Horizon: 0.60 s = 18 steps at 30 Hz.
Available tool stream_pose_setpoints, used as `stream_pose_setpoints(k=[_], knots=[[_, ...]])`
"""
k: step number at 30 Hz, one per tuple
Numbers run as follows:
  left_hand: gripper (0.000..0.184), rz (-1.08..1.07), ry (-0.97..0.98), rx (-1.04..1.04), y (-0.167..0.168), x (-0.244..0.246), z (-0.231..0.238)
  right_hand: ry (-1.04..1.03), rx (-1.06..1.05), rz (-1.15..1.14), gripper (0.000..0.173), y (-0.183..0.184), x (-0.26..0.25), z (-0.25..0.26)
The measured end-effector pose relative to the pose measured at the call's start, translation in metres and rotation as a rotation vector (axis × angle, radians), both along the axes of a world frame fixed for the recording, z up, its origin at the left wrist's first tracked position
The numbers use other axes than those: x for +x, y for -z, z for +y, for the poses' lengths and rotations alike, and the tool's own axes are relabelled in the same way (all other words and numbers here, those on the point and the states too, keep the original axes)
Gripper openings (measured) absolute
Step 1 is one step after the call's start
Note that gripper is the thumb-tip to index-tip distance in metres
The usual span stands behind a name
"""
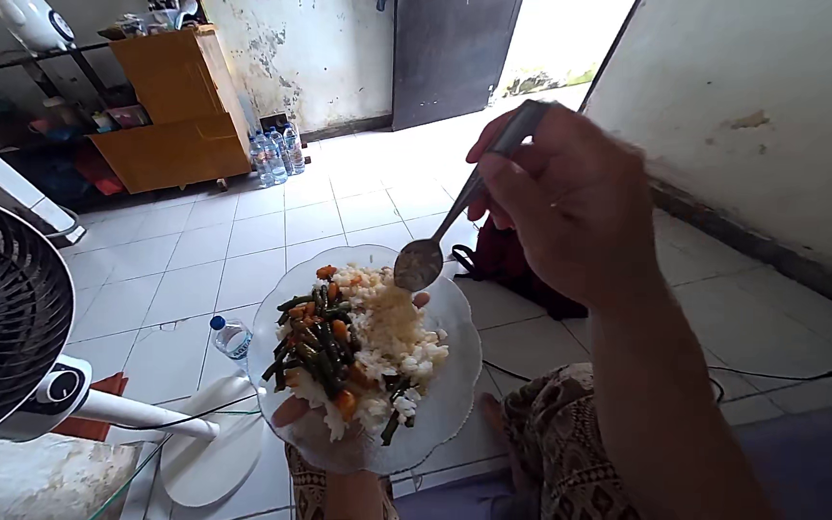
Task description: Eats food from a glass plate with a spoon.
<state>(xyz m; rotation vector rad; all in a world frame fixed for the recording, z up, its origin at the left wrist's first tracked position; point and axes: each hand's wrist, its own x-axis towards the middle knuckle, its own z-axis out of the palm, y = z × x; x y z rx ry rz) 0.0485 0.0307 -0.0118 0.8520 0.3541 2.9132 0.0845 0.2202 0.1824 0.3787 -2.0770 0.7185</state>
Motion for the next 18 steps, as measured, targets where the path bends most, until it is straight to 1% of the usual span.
stream_pose_setpoints(k=[2,3,5,6,8,9,10,13,14,15,16,17,18], knots=[[0.048,0.025,-0.008,0.015,0.000,-0.001,-0.003,-0.037,-0.035,-0.076,0.017,0.004,-0.007,0.000],[0.045,0.036,-0.011,0.018,-0.008,0.001,-0.004,-0.049,-0.062,-0.113,0.018,0.006,-0.011,-0.001],[0.042,0.133,0.061,0.059,-0.019,0.001,-0.006,-0.073,-0.130,-0.192,0.017,0.011,-0.018,-0.002],[0.041,0.179,0.106,0.075,-0.023,0.000,-0.008,-0.092,-0.179,-0.237,0.017,0.014,-0.022,-0.003],[0.043,0.186,0.133,0.071,-0.025,0.000,-0.010,-0.138,-0.298,-0.338,0.016,0.017,-0.028,-0.005],[0.045,0.177,0.135,0.062,-0.023,-0.001,-0.010,-0.163,-0.360,-0.394,0.017,0.018,-0.031,-0.006],[0.047,0.226,0.132,0.059,-0.013,-0.008,-0.010,-0.194,-0.426,-0.443,0.018,0.020,-0.034,-0.007],[0.041,0.060,-0.008,0.038,-0.025,0.009,-0.007,-0.260,-0.597,-0.538,0.020,0.026,-0.041,-0.010],[0.042,0.059,-0.021,0.025,-0.018,0.007,-0.008,-0.266,-0.637,-0.545,0.020,0.026,-0.042,-0.011],[0.049,0.065,-0.025,-0.017,-0.004,-0.001,-0.009,-0.261,-0.662,-0.538,0.020,0.026,-0.042,-0.012],[0.059,0.072,0.005,-0.064,0.013,-0.011,-0.012,-0.251,-0.669,-0.516,0.020,0.026,-0.041,-0.013],[0.070,0.044,0.047,-0.097,0.017,-0.016,-0.012,-0.236,-0.656,-0.480,0.020,0.025,-0.039,-0.013],[0.075,-0.001,0.055,-0.109,0.012,-0.016,-0.010,-0.221,-0.624,-0.432,0.020,0.023,-0.036,-0.014]])
